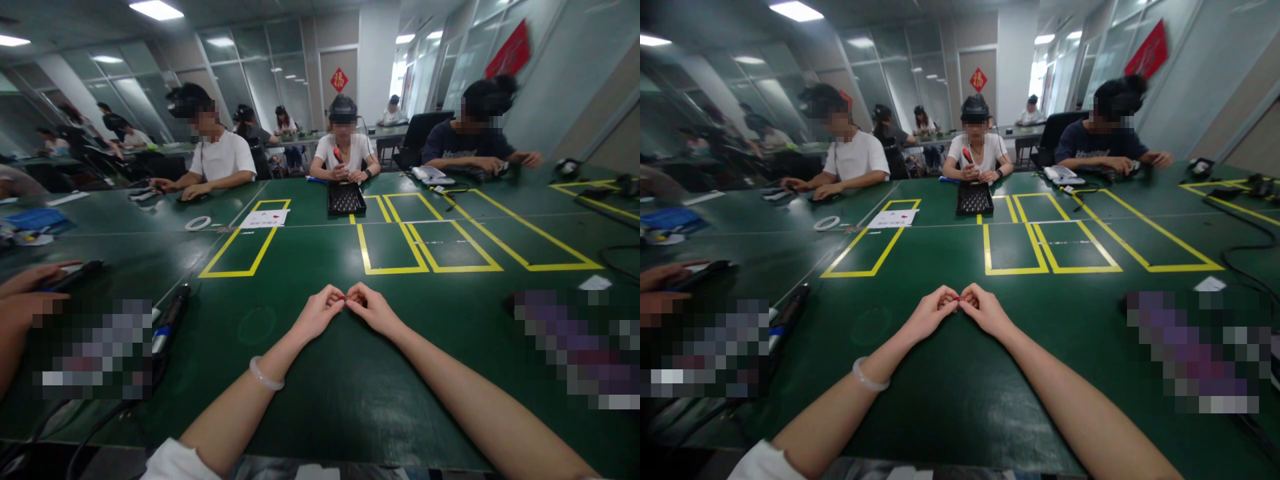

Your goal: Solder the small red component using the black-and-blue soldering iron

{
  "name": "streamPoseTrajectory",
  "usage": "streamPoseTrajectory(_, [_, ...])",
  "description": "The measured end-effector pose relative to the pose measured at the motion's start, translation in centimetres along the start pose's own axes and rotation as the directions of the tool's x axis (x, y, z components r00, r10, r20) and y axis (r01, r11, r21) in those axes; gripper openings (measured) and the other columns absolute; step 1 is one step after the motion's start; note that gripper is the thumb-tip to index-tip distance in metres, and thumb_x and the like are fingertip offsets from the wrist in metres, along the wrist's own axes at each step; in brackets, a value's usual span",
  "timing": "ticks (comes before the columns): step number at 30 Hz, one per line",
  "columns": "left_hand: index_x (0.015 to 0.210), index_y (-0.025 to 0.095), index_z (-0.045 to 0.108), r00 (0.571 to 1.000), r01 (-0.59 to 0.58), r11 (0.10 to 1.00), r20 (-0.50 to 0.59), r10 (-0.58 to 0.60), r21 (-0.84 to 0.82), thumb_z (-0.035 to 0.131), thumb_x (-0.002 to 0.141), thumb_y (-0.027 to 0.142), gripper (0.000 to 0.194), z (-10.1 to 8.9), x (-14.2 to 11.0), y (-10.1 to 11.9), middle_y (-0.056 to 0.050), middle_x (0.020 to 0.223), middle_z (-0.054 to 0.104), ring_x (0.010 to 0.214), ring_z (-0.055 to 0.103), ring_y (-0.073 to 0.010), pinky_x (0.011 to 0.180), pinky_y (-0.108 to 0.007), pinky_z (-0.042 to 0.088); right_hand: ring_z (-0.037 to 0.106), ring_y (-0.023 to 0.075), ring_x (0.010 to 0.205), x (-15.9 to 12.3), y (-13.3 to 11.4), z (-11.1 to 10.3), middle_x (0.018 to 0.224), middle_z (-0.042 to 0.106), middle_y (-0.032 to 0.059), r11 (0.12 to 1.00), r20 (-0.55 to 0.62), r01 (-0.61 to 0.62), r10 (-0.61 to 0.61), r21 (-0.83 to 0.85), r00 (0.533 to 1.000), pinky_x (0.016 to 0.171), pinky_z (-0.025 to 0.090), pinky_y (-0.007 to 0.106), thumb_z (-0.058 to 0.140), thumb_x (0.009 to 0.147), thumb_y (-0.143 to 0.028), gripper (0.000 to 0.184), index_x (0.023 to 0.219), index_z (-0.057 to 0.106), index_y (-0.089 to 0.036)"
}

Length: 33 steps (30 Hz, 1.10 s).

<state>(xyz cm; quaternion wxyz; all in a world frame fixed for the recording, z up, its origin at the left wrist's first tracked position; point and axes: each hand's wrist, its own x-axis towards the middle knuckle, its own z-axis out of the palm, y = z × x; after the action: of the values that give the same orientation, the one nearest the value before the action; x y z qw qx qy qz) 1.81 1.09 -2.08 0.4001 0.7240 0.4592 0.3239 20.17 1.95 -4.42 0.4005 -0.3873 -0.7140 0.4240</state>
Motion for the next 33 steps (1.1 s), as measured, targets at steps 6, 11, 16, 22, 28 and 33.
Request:
streamPoseTrajectory(6, [0.103, 0.021, 0.055, 0.996, -0.084, 0.971, -0.024, 0.091, 0.222, 0.052, 0.085, 0.034, 0.022, 0.0, -0.5, 0.6, -0.001, 0.091, 0.063, 0.078, 0.059, -0.0124, 0.067, -0.023, 0.047, 0.054, 0.0137, 0.069, 0.4, 0.7, 0.0, 0.075, 0.059, 0.0004, 0.999, -0.018, -0.028, 0.029, 0.023, 0.999, 0.064, 0.042, 0.025, 0.055, 0.087, -0.036, 0.019, 0.087, 0.058, -0.017])
streamPoseTrajectory(11, [0.099, 0.022, 0.056, 0.994, -0.076, 0.945, -0.046, 0.096, 0.318, 0.046, 0.089, 0.037, 0.021, 0.0, -0.7, 0.9, -0.001, 0.089, 0.065, 0.079, 0.061, -0.0132, 0.071, -0.024, 0.047, 0.055, 0.0131, 0.067, 0.4, 1.0, 0.2, 0.076, 0.060, -0.0004, 0.992, 0.007, -0.023, 0.022, 0.122, 1.000, 0.062, 0.041, 0.024, 0.058, 0.086, -0.038, 0.023, 0.097, 0.054, -0.018])
streamPoseTrajectory(16, [0.101, 0.023, 0.057, 0.997, -0.054, 0.945, -0.027, 0.067, 0.324, 0.043, 0.091, 0.039, 0.024, -0.2, -0.6, 0.8, -0.001, 0.091, 0.066, 0.082, 0.063, -0.0144, 0.073, -0.025, 0.048, 0.056, 0.0136, 0.070, 0.3, 1.1, 0.2, 0.079, 0.062, 0.0011, 0.992, 0.032, -0.020, 0.016, 0.128, 0.999, 0.064, 0.042, 0.025, 0.059, 0.085, -0.040, 0.025, 0.095, 0.055, -0.018])
streamPoseTrajectory(22, [0.110, 0.024, 0.055, 0.987, -0.091, 0.908, -0.087, 0.138, 0.408, 0.038, 0.092, 0.033, 0.026, -0.6, -0.6, 1.7, -0.004, 0.108, 0.060, 0.092, 0.060, -0.0151, 0.083, -0.030, 0.048, 0.056, 0.0136, 0.068, 0.4, 1.1, 0.2, 0.075, 0.060, 0.0003, 0.989, 0.029, -0.023, 0.019, 0.144, 0.999, 0.062, 0.041, 0.025, 0.058, 0.086, -0.042, 0.026, 0.094, 0.054, -0.018])
streamPoseTrajectory(28, [0.127, 0.028, 0.047, 0.991, -0.122, 0.841, 0.024, 0.129, 0.528, 0.043, 0.091, 0.036, 0.037, -3.0, -3.7, 5.5, -0.006, 0.134, 0.046, 0.124, 0.046, -0.0204, 0.103, -0.039, 0.040, 0.055, 0.0133, 0.067, 0.2, 0.5, 0.1, 0.075, 0.061, 0.0006, 0.992, 0.047, -0.041, 0.036, 0.121, 0.998, 0.062, 0.041, 0.024, 0.059, 0.085, -0.045, 0.029, 0.093, 0.055, -0.017])
streamPoseTrajectory(33, [0.135, 0.033, 0.041, 0.997, -0.027, 0.728, 0.071, -0.031, 0.686, 0.042, 0.090, 0.042, 0.045, -7.8, -8.9, 5.6, -0.003, 0.147, 0.036, 0.130, 0.041, -0.0225, 0.108, -0.042, 0.036, 0.055, 0.0132, 0.067, 0.1, 0.1, 0.0, 0.078, 0.062, 0.0019, 0.994, 0.060, -0.051, 0.046, 0.093, 0.997, 0.061, 0.040, 0.024, 0.059, 0.085, -0.043, 0.028, 0.094, 0.055, -0.017])
